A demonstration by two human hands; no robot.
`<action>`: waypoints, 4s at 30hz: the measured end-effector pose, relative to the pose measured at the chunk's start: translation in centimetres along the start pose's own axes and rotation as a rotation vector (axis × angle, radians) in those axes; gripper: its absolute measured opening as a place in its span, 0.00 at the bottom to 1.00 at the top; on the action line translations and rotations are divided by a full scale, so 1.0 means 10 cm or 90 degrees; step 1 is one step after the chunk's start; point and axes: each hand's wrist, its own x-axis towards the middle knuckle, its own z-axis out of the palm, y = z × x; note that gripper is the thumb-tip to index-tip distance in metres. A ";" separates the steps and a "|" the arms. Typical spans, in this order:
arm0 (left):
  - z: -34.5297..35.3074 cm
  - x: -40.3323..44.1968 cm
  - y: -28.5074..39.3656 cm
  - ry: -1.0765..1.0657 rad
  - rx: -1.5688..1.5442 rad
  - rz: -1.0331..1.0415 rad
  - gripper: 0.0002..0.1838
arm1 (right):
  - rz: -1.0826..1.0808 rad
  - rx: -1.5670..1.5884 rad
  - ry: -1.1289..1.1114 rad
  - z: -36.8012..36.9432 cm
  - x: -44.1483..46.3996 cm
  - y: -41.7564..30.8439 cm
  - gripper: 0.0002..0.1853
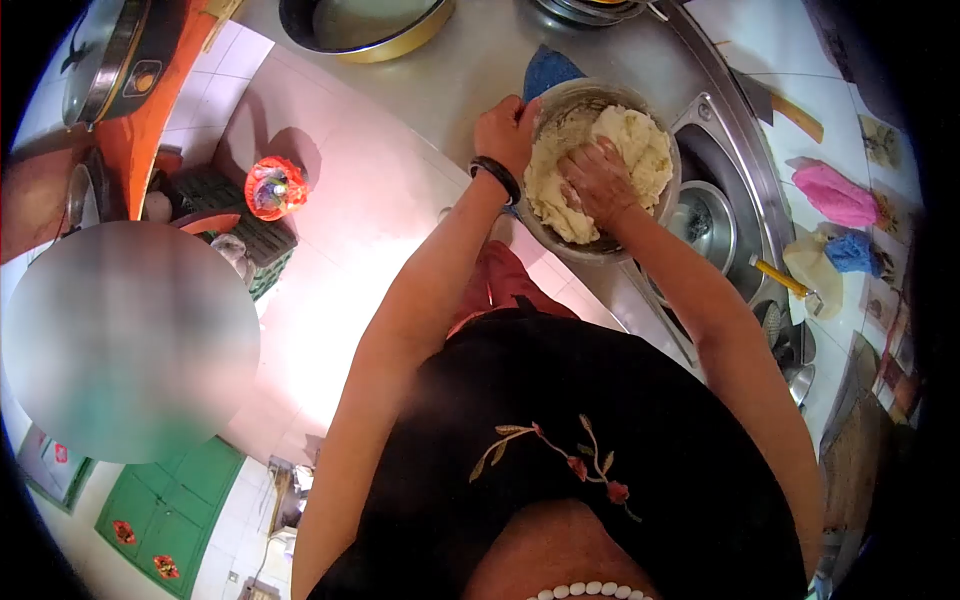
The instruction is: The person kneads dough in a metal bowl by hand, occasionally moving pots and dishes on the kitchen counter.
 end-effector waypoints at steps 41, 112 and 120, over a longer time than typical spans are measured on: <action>0.17 0.05 -0.21 0.002 -0.115 0.030 0.22 | -0.004 0.177 -0.180 -0.23 0.19 -0.49 0.13; 0.22 0.02 -0.32 0.030 -0.205 0.056 0.22 | 0.321 0.236 0.254 0.15 0.55 -0.31 0.08; 0.23 0.03 -0.25 0.046 -0.171 0.066 0.20 | 0.171 0.255 0.105 0.47 0.27 -0.30 0.08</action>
